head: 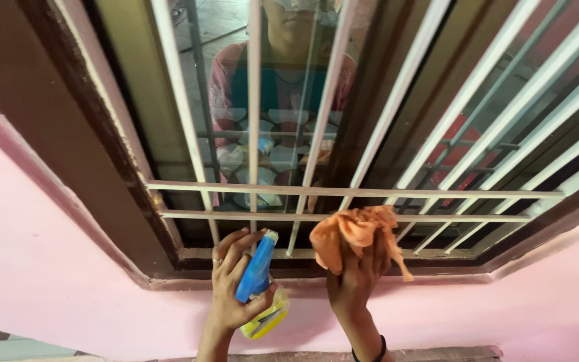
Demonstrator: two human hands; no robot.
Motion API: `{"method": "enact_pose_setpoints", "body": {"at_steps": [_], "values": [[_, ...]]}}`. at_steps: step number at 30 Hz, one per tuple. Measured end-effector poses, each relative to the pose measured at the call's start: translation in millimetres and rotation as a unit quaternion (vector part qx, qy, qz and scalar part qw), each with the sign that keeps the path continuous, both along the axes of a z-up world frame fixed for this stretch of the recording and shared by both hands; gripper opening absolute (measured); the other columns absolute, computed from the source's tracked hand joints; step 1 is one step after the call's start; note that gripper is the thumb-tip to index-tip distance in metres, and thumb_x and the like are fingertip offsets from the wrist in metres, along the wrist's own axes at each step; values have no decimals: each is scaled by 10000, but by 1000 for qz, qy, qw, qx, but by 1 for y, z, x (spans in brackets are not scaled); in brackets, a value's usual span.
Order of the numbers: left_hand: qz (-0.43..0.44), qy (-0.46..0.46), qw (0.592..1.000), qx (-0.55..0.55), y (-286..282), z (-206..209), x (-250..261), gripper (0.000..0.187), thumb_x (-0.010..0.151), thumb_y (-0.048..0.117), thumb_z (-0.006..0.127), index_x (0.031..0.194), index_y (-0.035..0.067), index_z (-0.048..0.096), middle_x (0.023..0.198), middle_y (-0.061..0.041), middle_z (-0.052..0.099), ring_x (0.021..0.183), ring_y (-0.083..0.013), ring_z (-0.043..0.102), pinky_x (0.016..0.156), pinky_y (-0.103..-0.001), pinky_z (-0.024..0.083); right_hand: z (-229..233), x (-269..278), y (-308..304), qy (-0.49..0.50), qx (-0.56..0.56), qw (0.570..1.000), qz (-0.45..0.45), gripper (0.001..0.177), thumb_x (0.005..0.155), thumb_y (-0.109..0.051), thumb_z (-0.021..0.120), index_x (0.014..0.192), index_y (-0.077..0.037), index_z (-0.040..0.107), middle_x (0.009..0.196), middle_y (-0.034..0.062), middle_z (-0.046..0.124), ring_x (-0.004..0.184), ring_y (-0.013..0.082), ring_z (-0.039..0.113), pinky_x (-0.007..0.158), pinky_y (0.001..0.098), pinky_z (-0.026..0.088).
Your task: The person cleans a metal window grille by spraying a cleaning solution from a bottle and wiping the bars with an orange cloth. The person systematically moves along the grille, spraying and wiping different sections.
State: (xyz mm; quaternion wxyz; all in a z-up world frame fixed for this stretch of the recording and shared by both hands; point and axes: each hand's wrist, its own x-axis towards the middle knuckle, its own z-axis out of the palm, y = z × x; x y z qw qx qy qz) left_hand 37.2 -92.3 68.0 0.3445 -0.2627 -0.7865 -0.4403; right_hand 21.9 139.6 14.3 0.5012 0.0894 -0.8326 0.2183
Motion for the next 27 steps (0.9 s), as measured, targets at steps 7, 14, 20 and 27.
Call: {"method": "enact_pose_setpoints", "body": {"at_steps": [7,14,20,27], "values": [[35,16,999,6,-37,2,4,376,637,324,750,842,34,628,1497,-149,558,1486,-403,358,1166,-518,255,1,1,-40,-19,52,998,34,562,750,-43,679,1311,-56,636,1474,279,485,1475,535,335,1134,636,298],[73,28,997,18,-67,12,11,321,640,287,747,765,40,586,1537,-149,522,1548,-416,263,1191,-541,196,9,5,-76,-33,66,995,67,653,699,-79,737,1327,-67,560,1430,398,449,1371,593,400,999,607,410],[113,21,993,14,-87,18,24,267,632,256,740,690,63,566,1531,-167,514,1545,-424,229,1184,-575,134,9,3,-104,-65,48,991,107,753,712,-116,784,1393,24,495,1300,272,582,1188,501,551,968,626,395],[113,15,993,8,-111,18,31,301,641,261,757,693,47,552,1554,-168,488,1547,-427,225,1193,-575,155,20,-20,-140,-25,109,976,187,514,839,-130,767,1337,-97,644,1262,147,648,1206,405,605,1053,544,426]]}}
